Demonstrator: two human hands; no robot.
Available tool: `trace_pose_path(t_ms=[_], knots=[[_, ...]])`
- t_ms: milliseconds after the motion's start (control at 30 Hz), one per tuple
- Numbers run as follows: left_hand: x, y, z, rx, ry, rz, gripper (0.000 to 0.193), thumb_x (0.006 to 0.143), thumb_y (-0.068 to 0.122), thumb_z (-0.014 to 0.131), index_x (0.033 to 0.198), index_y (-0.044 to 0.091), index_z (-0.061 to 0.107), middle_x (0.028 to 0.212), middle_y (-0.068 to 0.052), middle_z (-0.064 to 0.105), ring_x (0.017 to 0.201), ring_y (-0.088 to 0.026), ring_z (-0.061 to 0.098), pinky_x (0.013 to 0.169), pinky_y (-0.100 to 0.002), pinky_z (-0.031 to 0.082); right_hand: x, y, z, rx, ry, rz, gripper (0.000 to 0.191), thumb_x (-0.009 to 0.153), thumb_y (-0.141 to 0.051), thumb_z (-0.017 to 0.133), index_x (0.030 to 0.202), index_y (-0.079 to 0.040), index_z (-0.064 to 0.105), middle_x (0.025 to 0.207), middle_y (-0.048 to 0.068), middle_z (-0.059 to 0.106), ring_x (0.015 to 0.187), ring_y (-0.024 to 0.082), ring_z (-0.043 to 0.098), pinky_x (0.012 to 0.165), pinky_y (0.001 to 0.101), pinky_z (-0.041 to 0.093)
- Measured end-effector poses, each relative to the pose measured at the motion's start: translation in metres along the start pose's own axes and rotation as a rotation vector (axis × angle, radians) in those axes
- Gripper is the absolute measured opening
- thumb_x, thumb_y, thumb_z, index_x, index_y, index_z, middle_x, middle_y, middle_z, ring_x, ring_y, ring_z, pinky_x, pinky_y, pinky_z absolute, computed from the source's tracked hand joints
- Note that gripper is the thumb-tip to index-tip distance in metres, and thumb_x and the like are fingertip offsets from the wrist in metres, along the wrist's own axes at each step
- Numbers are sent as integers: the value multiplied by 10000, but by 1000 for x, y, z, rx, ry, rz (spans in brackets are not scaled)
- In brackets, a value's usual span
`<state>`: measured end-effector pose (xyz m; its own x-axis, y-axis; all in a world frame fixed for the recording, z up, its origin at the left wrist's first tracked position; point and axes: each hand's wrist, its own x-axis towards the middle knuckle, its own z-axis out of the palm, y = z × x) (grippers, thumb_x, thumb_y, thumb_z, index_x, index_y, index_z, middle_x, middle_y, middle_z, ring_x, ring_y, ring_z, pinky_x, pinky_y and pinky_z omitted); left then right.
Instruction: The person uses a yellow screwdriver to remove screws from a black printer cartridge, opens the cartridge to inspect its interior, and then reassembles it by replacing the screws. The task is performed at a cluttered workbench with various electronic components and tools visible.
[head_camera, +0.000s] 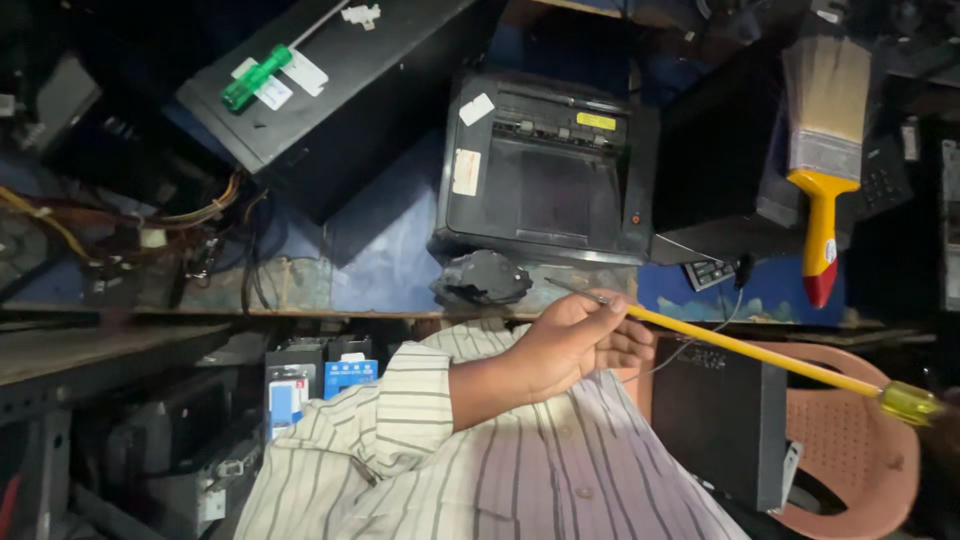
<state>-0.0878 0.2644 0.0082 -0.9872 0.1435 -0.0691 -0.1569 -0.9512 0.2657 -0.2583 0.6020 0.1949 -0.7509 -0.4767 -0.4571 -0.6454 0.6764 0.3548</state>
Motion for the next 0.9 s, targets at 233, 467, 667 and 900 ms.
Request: trace_pose_path(t_ms=[233,467,667,900], knots=[[-5,-7,-15,-25,-1,-29,424,1139,347,535,1171,-65,633,1050,-139,686,953,-209,700,914,-349,582,8,18,21,-89,-84,4,408,734,-304,800,1086,-110,730,1026,61,750,803,111,774,792,279,640],[-7,-9,-19,-77,38,-3,357,1116,324,549,1156,-21,629,1037,-113,681,948,-190,696,904,-335,568,14,21,31,-184,-17,2,285,846,-250,744,1079,-87,725,1097,103,728,804,124,790,812,260,663],[-9,-6,-21,-113,90,-30,322,1099,305,567,1120,-14,605,1028,-110,680,938,-208,702,891,-343,575,11,19,17,53,161,-226,416,782,-222,725,1143,-22,675,1192,167,687,853,168,772,811,293,600],[-7,-4,-21,-126,112,-32,314,1094,300,577,1088,-14,581,1010,-130,673,914,-215,693,871,-343,574,16,4,8,-116,-20,-5,421,744,-247,760,1132,-91,714,1167,97,699,901,164,773,901,303,627]])
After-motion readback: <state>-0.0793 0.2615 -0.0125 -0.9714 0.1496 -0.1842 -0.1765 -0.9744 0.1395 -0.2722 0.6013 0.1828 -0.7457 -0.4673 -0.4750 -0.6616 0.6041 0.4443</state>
